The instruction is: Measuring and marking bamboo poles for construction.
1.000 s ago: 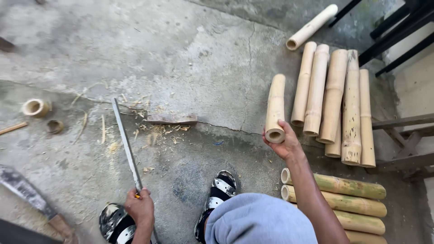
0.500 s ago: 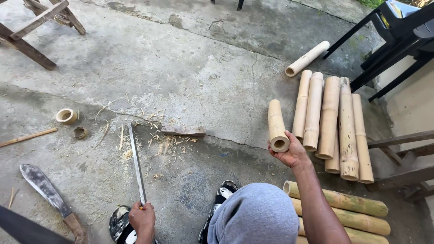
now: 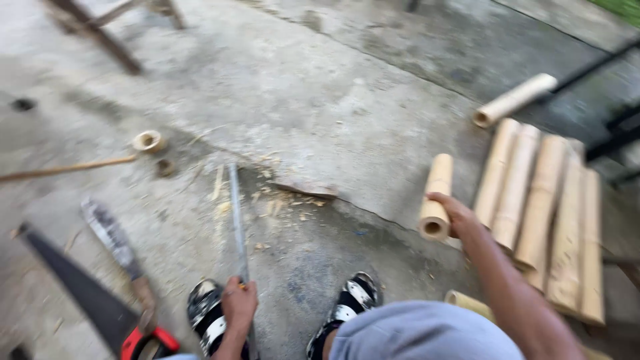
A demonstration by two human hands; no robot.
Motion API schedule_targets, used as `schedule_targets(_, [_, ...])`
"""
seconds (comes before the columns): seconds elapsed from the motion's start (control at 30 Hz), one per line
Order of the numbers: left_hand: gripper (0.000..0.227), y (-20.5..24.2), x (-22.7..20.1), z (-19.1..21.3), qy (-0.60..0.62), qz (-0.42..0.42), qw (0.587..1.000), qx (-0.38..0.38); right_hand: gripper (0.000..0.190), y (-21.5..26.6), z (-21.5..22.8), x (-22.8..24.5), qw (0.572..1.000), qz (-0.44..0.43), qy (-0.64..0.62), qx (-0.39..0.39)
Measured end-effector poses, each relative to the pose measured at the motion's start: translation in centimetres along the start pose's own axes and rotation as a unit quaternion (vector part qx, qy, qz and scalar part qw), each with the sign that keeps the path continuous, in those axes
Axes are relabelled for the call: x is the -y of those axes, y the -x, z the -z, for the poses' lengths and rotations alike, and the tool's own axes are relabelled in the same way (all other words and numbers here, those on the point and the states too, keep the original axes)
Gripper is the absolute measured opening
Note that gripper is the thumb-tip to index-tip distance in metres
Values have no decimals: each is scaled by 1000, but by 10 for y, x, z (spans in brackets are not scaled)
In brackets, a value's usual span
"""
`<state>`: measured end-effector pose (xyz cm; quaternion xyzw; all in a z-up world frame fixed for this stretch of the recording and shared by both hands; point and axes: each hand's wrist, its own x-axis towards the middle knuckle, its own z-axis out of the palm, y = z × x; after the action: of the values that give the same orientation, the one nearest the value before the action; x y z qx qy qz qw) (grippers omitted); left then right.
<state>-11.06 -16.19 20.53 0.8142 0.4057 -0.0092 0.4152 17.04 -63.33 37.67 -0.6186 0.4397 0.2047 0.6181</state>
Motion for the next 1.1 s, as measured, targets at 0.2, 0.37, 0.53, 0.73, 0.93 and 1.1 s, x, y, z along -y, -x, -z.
schedule_targets(0.2, [38,-9,22,-14,-66,-31,997,-40,77,62,-69,9,981,61,181,41])
schedule_targets(0.37, [33,-8,9,-13,-51,5,997,-51,66,116,-178,-50,962,166,209,64])
schedule_targets(0.53, [29,-1,3,-3,-26,-13,999,-39,61,95,-251,-196,961,211,175,43])
schedule_targets(0.73, [31,0,22,5,-29,-33,999,-20,71,62,-276,-307,947,292,134,20])
schedule_targets(0.93, [25,14,-12,29,-43,-43,998,-36,80,39,-267,-301,927,265,260,53])
schedule_targets(1.1, [23,11,-10,25,-23,-78,994,-70,81,37,-268,-299,908,250,336,35])
